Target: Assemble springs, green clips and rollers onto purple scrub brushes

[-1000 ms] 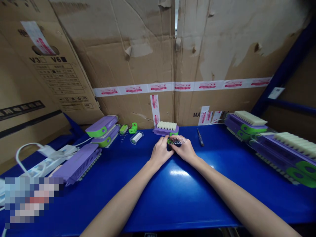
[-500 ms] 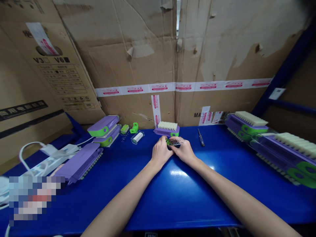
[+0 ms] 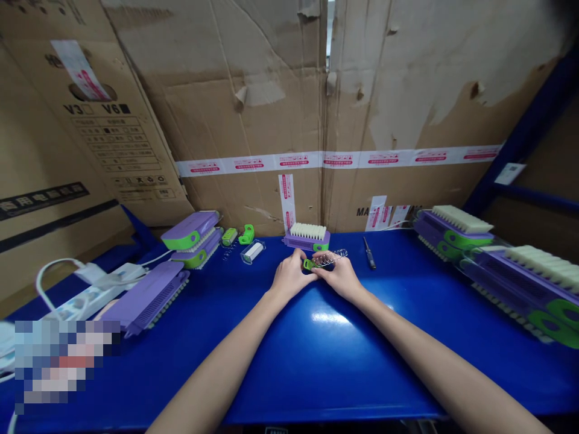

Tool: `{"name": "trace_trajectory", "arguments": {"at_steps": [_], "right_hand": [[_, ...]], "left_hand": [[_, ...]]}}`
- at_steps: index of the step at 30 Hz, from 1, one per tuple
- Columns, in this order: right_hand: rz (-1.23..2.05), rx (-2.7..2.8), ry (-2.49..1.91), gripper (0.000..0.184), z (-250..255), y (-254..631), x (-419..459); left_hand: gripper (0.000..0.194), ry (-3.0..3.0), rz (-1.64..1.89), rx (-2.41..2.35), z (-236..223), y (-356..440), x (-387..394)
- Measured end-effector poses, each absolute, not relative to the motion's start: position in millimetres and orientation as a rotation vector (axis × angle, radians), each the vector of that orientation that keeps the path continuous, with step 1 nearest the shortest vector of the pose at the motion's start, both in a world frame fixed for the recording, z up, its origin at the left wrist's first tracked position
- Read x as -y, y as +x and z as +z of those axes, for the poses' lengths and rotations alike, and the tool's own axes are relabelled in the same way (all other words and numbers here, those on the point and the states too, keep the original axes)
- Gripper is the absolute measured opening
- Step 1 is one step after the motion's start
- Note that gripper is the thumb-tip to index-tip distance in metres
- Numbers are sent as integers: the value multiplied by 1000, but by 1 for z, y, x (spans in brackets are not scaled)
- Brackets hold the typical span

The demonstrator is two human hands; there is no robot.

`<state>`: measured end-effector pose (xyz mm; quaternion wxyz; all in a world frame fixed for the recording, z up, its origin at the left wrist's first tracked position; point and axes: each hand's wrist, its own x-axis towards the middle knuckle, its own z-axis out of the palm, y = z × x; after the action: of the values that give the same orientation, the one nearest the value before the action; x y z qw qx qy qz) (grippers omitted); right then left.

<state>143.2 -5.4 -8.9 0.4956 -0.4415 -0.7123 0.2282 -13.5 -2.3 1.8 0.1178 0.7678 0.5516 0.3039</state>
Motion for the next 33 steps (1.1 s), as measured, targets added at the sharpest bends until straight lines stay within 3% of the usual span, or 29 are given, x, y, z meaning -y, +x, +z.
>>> {"name": "trace_trajectory", "arguments": {"at_steps": [4, 9, 15, 24, 33], "right_hand": [[672, 1706, -1046, 24, -9, 145, 5], [733, 1697, -1013, 20, -7, 146, 4], [678, 1784, -1042, 16, -1, 147, 8], [636, 1824, -1009, 14, -3, 151, 5], [629, 1748, -1041, 14, -1, 151, 5]], "left_hand": [[32, 2302, 857, -1660, 4, -13, 5], [39, 2326, 821, -1603, 5, -13, 6], [23, 2351, 801, -1365, 8, -21, 3], [34, 2185, 735, -1165, 12, -31, -1], [29, 2174, 856, -1159, 9, -27, 0]]}}
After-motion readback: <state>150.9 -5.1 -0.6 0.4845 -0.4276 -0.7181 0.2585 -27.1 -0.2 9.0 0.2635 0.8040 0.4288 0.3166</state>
